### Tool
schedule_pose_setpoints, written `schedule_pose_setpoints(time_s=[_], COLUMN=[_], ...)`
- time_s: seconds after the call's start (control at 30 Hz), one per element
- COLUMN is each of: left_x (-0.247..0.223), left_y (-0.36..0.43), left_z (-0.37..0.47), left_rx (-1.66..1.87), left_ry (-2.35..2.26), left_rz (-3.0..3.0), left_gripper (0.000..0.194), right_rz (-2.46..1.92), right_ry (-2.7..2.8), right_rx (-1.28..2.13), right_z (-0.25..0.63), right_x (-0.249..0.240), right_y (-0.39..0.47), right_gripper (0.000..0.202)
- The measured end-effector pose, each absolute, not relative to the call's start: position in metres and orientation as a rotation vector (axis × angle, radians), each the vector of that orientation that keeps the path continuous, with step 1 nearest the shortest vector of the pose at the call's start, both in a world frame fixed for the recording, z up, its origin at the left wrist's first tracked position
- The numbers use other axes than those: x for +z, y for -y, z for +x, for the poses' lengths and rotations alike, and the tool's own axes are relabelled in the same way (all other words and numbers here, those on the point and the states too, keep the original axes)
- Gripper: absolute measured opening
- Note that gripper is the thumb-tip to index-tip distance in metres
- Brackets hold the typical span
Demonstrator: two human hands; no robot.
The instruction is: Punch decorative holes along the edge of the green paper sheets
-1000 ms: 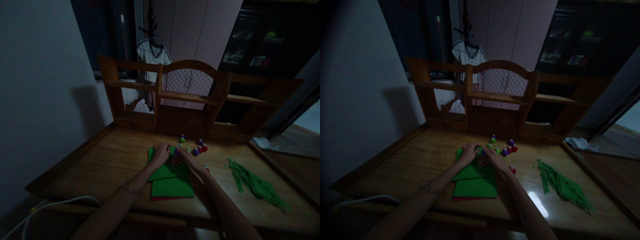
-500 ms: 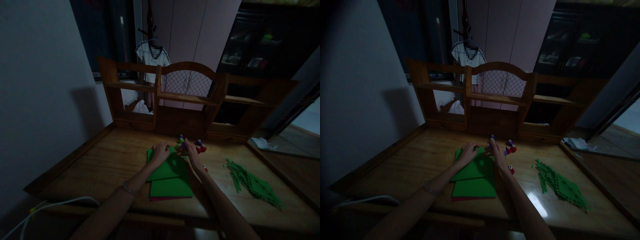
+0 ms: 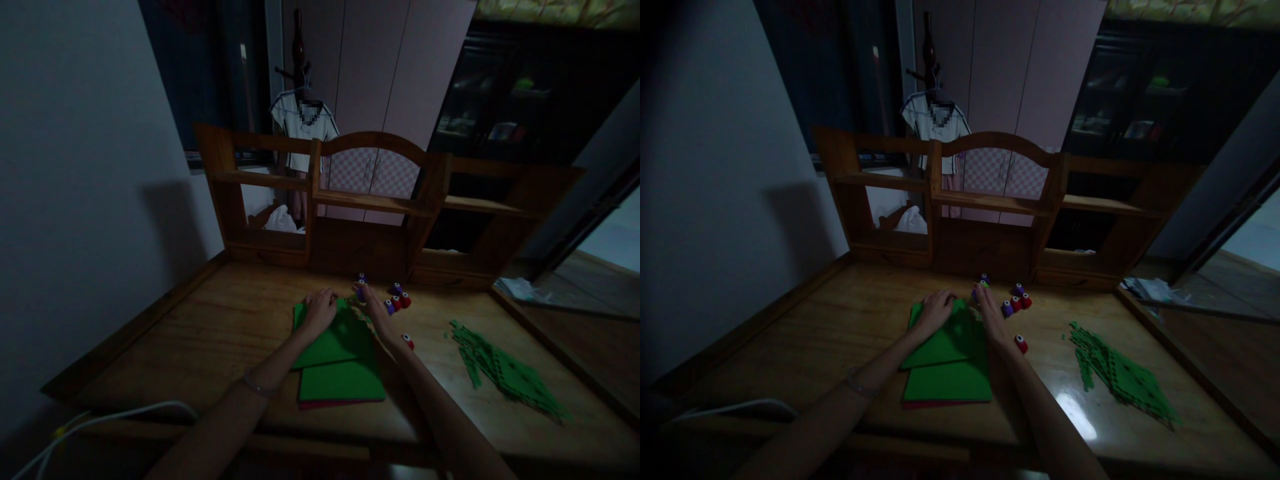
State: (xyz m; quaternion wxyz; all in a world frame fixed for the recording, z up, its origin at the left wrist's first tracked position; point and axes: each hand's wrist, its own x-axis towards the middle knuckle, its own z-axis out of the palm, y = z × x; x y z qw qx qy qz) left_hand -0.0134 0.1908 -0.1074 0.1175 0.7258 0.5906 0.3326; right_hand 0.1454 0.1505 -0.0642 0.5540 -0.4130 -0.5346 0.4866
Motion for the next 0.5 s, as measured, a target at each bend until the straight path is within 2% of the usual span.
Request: schedule_pose_setpoints(time_s=[0.4, 0.5], left_x=[-0.1031, -0.1028], left_y=[-0.1891, -0.1888], left_z=[-0.0116, -0.0114], left_rx=[0.933, 0.984], left_ry=[-1.766, -1.757], left_rz=[2.091, 2.137], left_gripper=[0.018, 0.024], right_rz=[-0.997, -1.013], right_ry=[1.167, 1.131], right_rx=[1.083, 1.042], right_z=[0.1545, 0.1564], right_x=[-0.068, -0.0698], right_y=[-0.1557, -0.1574], right_gripper=[0.048, 0.049])
